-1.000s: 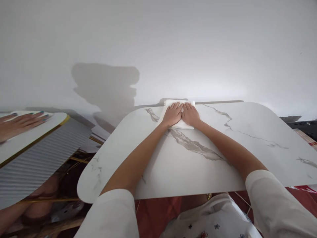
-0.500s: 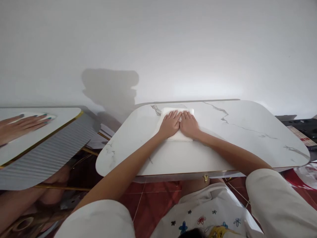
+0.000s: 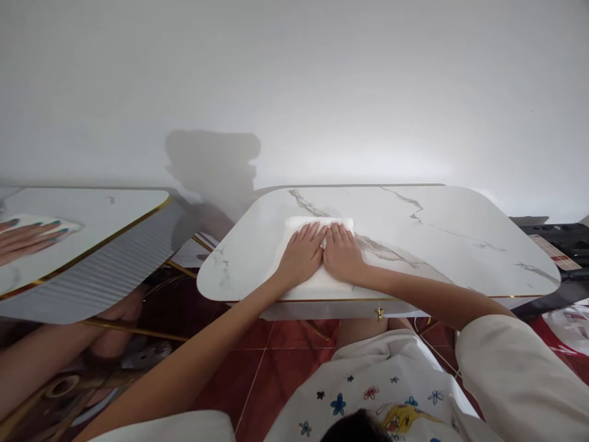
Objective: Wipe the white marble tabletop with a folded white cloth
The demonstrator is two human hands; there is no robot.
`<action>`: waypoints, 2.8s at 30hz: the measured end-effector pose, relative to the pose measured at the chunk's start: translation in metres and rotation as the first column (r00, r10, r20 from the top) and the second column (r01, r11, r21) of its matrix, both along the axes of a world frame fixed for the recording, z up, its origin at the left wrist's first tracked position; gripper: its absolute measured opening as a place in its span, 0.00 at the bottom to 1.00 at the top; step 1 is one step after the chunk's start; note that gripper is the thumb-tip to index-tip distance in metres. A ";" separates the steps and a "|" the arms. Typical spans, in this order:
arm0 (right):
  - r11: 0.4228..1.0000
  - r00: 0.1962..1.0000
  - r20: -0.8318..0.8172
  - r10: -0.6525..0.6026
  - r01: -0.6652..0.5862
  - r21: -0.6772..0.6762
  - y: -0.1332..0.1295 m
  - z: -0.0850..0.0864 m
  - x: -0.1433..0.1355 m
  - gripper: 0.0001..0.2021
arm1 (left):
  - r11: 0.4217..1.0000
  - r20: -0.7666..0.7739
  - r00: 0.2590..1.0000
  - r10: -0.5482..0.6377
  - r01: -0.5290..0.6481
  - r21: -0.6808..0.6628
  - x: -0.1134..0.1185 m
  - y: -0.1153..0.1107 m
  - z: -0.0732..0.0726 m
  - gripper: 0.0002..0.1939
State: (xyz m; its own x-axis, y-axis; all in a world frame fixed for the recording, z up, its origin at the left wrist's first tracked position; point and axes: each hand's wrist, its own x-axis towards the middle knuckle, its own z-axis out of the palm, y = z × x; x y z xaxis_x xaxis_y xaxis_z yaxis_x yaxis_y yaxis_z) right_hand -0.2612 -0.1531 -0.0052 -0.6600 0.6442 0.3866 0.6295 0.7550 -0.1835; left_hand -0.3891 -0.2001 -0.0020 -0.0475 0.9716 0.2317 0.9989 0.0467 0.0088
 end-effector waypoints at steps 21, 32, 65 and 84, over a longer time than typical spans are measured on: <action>0.994 0.994 0.030 0.105 -0.104 -0.026 -0.036 0.003 0.052 0.28 | 0.996 -0.020 0.996 0.084 -0.084 0.009 0.054 -0.045 -0.001 0.31; 0.999 0.994 0.102 0.032 -0.027 -0.046 0.050 0.004 0.028 0.28 | 0.999 0.043 0.998 0.035 -0.034 -0.013 0.035 0.045 0.006 0.29; 0.997 0.998 0.064 -0.004 0.009 -0.081 0.219 0.004 -0.055 0.27 | 0.998 0.032 0.998 0.061 -0.061 0.000 -0.047 0.223 0.001 0.28; 0.989 0.987 0.083 -0.137 0.142 -0.051 0.217 0.001 -0.010 0.27 | 0.997 0.085 0.993 -0.077 0.075 0.026 -0.005 0.230 0.002 0.29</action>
